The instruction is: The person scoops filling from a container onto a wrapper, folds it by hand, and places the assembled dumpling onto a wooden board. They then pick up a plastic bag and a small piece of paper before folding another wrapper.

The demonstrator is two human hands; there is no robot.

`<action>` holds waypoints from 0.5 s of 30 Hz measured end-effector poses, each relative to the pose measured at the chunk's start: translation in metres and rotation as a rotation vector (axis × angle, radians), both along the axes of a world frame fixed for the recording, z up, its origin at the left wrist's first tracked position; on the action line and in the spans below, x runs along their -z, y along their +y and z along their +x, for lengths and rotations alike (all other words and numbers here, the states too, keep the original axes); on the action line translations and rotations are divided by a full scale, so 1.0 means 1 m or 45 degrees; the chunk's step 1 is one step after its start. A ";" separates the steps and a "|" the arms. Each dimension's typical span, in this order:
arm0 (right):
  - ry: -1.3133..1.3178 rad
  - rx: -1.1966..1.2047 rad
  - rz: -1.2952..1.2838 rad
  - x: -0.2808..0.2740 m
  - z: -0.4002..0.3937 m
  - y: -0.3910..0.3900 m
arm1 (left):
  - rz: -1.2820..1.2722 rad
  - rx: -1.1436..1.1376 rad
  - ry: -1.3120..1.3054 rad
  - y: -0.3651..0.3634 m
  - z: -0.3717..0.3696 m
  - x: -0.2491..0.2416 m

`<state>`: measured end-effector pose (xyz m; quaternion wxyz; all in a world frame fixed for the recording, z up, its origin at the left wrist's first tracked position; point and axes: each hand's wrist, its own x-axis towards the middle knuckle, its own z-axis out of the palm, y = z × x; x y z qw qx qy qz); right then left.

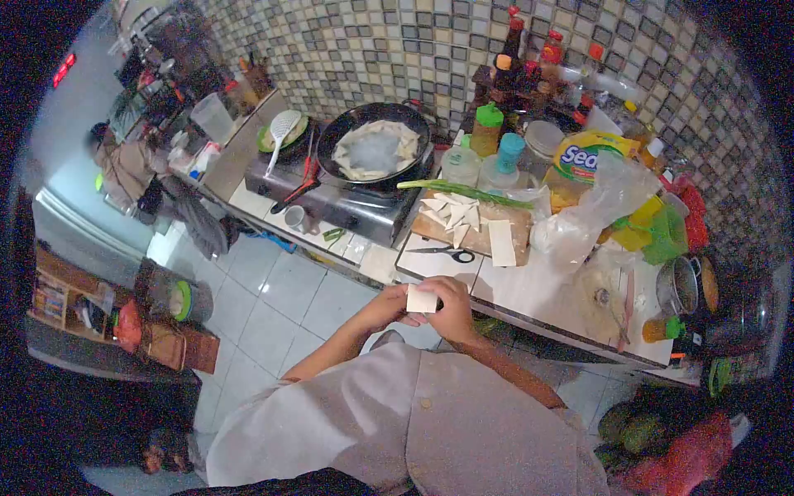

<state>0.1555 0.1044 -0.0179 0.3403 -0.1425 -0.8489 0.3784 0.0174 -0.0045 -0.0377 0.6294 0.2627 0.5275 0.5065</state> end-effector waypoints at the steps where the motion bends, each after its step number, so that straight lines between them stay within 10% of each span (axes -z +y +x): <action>1: 0.001 0.017 0.003 -0.001 0.002 0.002 | -0.001 0.003 -0.088 0.003 0.000 -0.001; 15: -0.211 -0.144 0.062 -0.008 0.025 0.010 | 0.120 0.227 -0.873 0.016 -0.009 -0.026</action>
